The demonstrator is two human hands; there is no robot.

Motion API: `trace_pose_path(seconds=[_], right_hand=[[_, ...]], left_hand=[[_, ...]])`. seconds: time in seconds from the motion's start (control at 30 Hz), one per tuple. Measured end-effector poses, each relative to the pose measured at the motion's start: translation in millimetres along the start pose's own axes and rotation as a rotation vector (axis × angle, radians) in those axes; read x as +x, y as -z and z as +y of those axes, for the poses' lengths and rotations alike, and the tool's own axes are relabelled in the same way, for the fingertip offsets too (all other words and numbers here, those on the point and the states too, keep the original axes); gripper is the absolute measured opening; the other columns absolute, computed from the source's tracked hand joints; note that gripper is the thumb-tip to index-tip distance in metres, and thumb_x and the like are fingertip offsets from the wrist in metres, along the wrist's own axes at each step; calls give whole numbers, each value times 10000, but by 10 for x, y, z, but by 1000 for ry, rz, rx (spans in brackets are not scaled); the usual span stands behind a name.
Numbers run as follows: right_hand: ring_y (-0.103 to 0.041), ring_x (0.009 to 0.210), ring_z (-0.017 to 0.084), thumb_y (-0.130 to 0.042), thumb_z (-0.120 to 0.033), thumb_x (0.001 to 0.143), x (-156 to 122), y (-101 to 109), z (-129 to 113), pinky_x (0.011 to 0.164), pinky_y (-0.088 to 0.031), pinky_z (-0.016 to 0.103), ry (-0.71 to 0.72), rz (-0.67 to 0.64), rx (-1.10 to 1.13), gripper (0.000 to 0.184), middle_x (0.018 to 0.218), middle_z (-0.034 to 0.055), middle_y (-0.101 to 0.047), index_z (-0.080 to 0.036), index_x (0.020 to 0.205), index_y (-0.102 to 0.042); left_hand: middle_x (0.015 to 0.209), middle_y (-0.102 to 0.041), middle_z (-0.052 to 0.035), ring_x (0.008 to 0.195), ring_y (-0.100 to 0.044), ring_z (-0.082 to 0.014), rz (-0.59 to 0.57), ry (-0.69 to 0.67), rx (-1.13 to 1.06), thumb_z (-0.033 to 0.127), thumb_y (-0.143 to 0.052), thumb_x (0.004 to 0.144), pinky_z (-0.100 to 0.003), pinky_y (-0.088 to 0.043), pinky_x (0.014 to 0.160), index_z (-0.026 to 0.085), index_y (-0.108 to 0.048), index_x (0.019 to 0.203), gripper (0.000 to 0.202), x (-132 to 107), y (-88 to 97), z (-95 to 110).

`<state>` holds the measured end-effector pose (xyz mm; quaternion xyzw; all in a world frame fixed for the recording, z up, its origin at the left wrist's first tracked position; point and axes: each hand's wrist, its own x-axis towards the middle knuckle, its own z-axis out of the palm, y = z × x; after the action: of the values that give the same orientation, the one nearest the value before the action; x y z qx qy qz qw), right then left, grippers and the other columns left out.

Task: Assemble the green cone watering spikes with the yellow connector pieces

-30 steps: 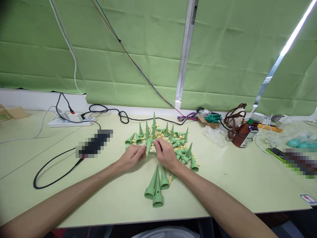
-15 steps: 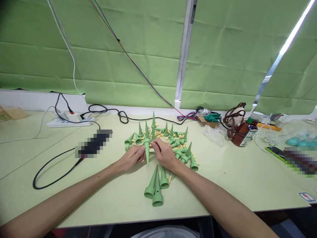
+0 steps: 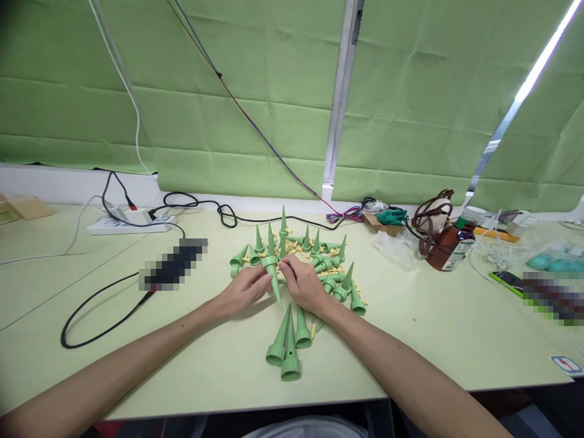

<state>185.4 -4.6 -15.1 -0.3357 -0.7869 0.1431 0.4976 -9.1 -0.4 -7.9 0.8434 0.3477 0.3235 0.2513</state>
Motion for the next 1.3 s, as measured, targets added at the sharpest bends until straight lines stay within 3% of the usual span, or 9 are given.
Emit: trace_pose_path(seconds=[0.17,0.33,0.63,0.87,1.07,1.3], right_hand=[[-434,556,130,-388,-304,1018,4,1,-19,566,-362,247,-8,-20,10,218,649,-29,-467,-213,843,-481],[-414,550,126,-379,-292,1019,10,5,-40,557,-343,248,6,-43,16,240,649,-30,-451,-217,798,-435],[-375,532,124,-365,-288,1014,7,4,-46,538,-309,263,12,-65,-29,287,620,-37,-407,-224,734,-367],[-350,509,120,-374,-259,999,7,-8,-46,518,-290,268,29,-76,-39,314,583,-42,-385,-227,691,-323],[-336,492,115,-379,-238,984,8,-15,-39,509,-276,267,30,-84,-34,317,567,-48,-376,-226,675,-308],[-333,498,115,-377,-251,989,3,-21,-34,514,-280,266,28,-89,-30,316,573,-50,-359,-226,680,-314]], left_hand=[[603,-486,40,526,-421,-104,28,12,66,470,-482,945,-225,-315,492,153,-564,906,329,-8,-26,-14],[583,-472,60,523,-419,-108,8,-1,65,442,-517,935,-231,-318,501,139,-559,1117,356,-13,-20,14],[627,-533,45,518,-459,-103,20,-55,90,366,-549,910,-224,-375,522,173,-577,1192,343,-13,-23,43],[842,-656,-14,540,-481,-89,48,-94,132,183,-553,840,-213,-400,531,192,-580,1261,422,-30,-51,-34],[1024,-695,-47,607,-523,-99,45,-134,141,123,-543,803,-215,-421,560,186,-599,1219,425,-27,-44,-21],[1062,-695,-52,635,-537,-105,72,-157,158,58,-508,749,-216,-420,574,190,-605,1203,482,-21,-39,-26]])
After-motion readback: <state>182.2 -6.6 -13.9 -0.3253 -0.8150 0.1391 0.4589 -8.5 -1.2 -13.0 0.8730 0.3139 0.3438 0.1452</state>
